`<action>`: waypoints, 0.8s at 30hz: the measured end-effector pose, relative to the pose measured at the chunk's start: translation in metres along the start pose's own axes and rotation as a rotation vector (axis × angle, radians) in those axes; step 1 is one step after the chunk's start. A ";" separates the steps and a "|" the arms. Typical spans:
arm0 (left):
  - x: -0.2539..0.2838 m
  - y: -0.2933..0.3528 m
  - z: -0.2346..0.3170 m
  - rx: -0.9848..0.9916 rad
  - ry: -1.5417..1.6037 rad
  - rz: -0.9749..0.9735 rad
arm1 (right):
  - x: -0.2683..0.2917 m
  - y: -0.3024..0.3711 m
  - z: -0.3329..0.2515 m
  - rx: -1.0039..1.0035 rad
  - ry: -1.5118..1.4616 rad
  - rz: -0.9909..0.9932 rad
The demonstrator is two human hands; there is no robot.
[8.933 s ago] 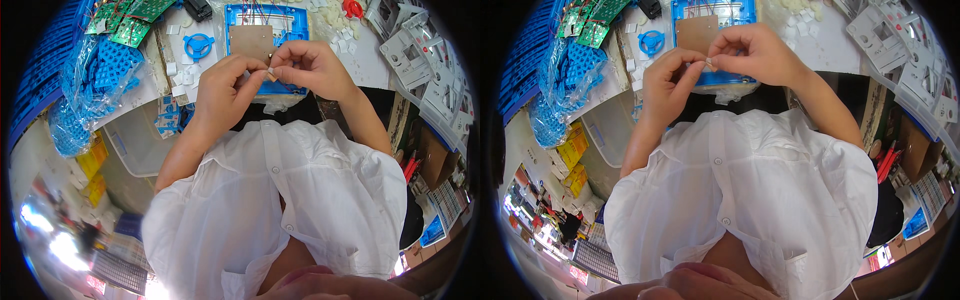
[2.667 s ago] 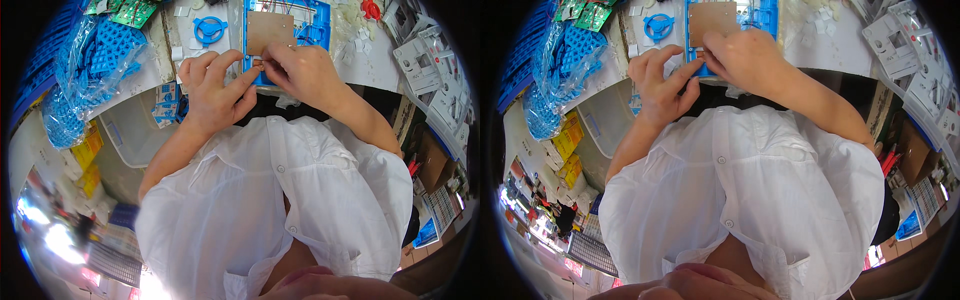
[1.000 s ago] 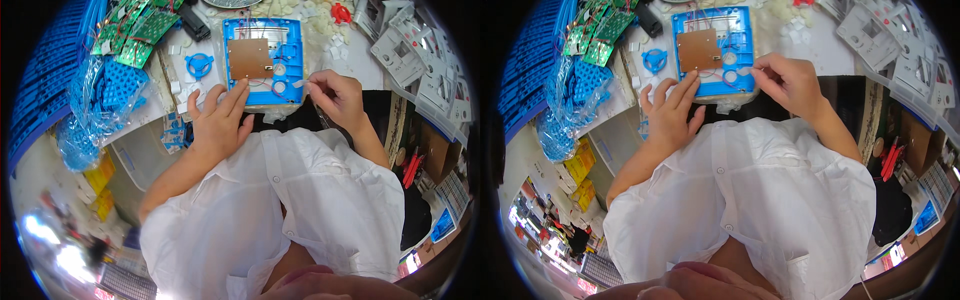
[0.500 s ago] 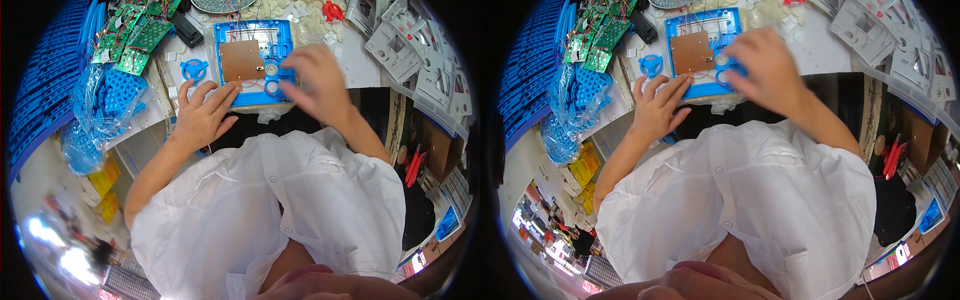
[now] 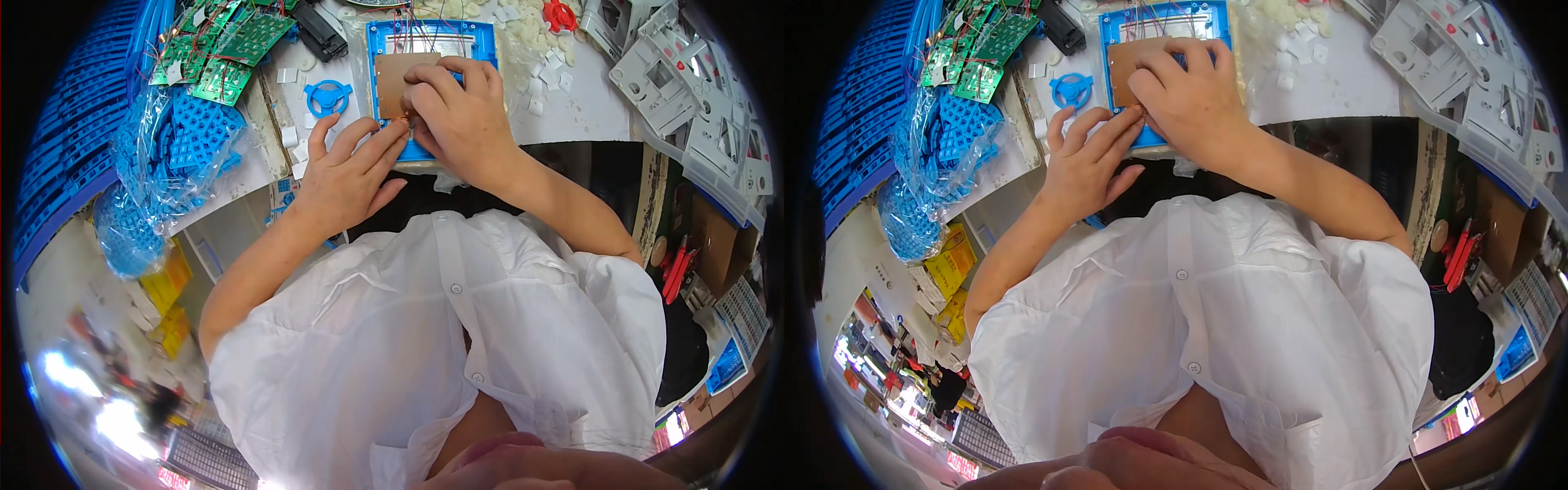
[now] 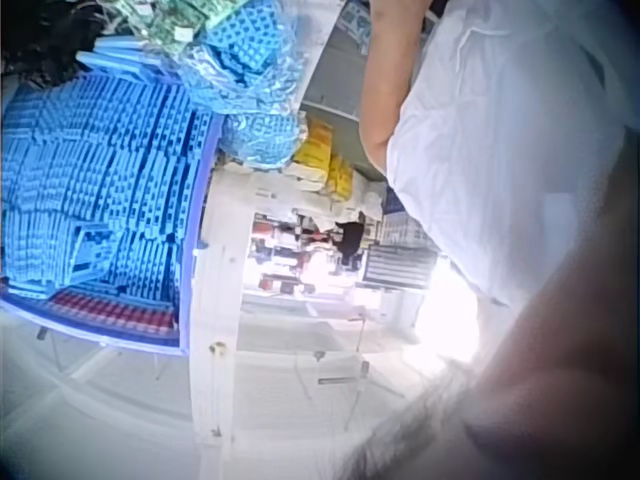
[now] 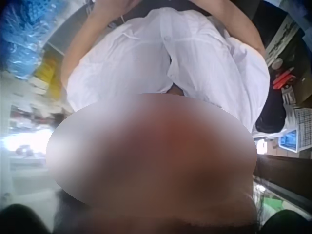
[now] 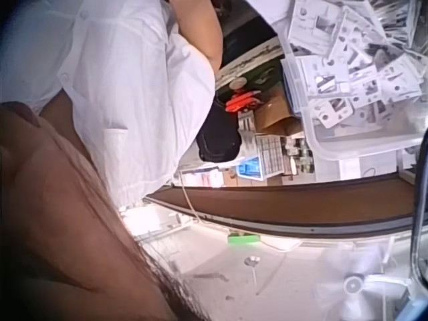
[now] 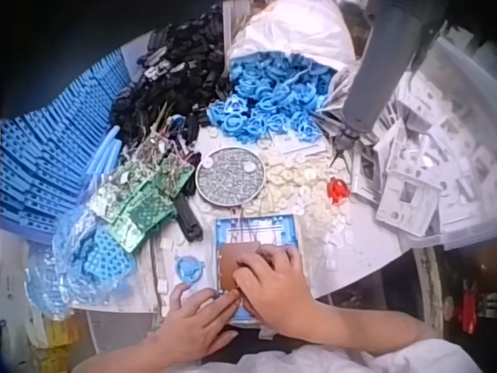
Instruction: Assembling a handheld electronic toy by installing a circuit board and internal components.
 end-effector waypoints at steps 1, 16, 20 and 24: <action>0.000 0.000 0.000 0.006 0.007 -0.008 | 0.000 0.000 0.000 -0.004 0.001 0.006; 0.019 -0.011 -0.007 -0.062 0.077 0.068 | 0.067 0.031 0.043 -0.025 -0.230 0.004; 0.016 -0.003 -0.002 0.003 0.006 0.069 | 0.069 0.051 0.069 -0.101 -0.199 0.013; 0.014 -0.005 0.003 -0.003 -0.024 0.044 | 0.063 0.039 0.078 -0.114 -0.174 0.044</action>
Point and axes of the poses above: each hand's wrist, its own y-axis away from the middle knuckle, its own x-axis out of the back of the hand, z = x × y, the point moved 9 cm from there along -y, towards the middle knuckle, and after that the axes turned 14 degrees about x, right-handed, at the moved point
